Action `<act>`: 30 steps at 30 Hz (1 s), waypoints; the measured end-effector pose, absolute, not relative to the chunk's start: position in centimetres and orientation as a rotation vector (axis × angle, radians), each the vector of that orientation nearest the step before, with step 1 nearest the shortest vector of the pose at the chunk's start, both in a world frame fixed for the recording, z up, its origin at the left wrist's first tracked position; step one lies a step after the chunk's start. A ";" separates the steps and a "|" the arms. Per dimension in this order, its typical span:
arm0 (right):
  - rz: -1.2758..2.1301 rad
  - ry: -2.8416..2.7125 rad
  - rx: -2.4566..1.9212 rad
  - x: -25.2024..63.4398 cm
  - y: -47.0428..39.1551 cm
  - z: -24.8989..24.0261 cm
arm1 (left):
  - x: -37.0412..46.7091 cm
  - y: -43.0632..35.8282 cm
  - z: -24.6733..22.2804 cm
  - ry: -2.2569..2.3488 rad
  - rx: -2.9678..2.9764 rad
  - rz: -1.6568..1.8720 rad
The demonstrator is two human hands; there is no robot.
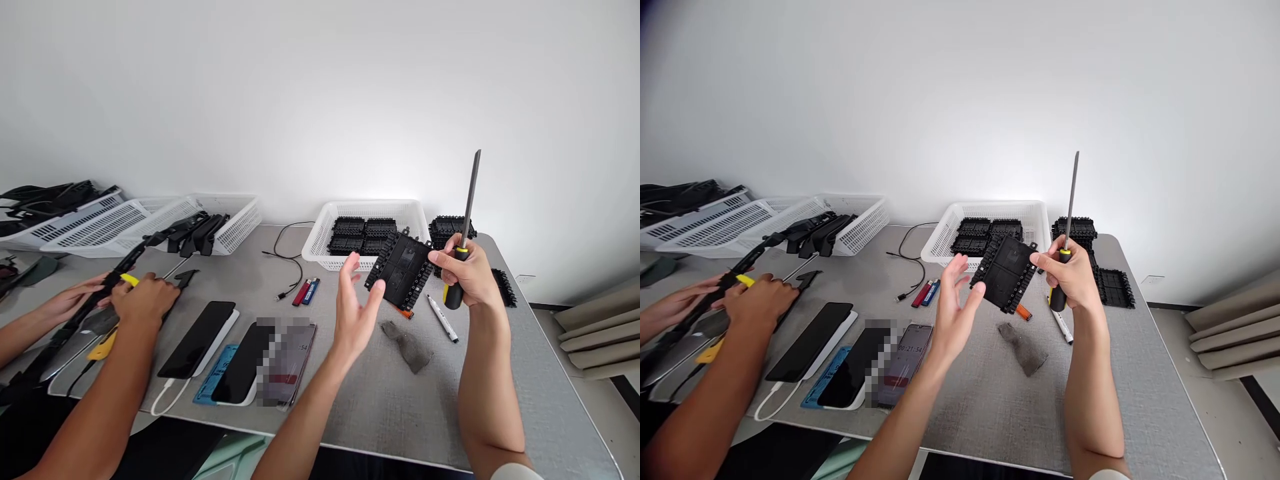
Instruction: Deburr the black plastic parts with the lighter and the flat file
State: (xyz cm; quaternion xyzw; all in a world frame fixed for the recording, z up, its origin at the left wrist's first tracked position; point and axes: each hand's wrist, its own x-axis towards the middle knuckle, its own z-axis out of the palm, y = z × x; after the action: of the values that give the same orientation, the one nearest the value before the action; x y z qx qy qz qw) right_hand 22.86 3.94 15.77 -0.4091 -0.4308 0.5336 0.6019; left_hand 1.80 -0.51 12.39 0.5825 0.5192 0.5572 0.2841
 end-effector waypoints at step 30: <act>1.181 -1.012 -0.997 22.8 3.6 16.3 | -12.2 -9.7 1.0 2.528 1.847 0.271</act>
State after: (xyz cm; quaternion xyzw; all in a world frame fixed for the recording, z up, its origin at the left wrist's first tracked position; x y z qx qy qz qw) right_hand 22.83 3.65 16.25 -0.4304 -0.4370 0.5102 0.6029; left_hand -12.19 -9.66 0.98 0.5877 0.8045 0.0861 -0.0004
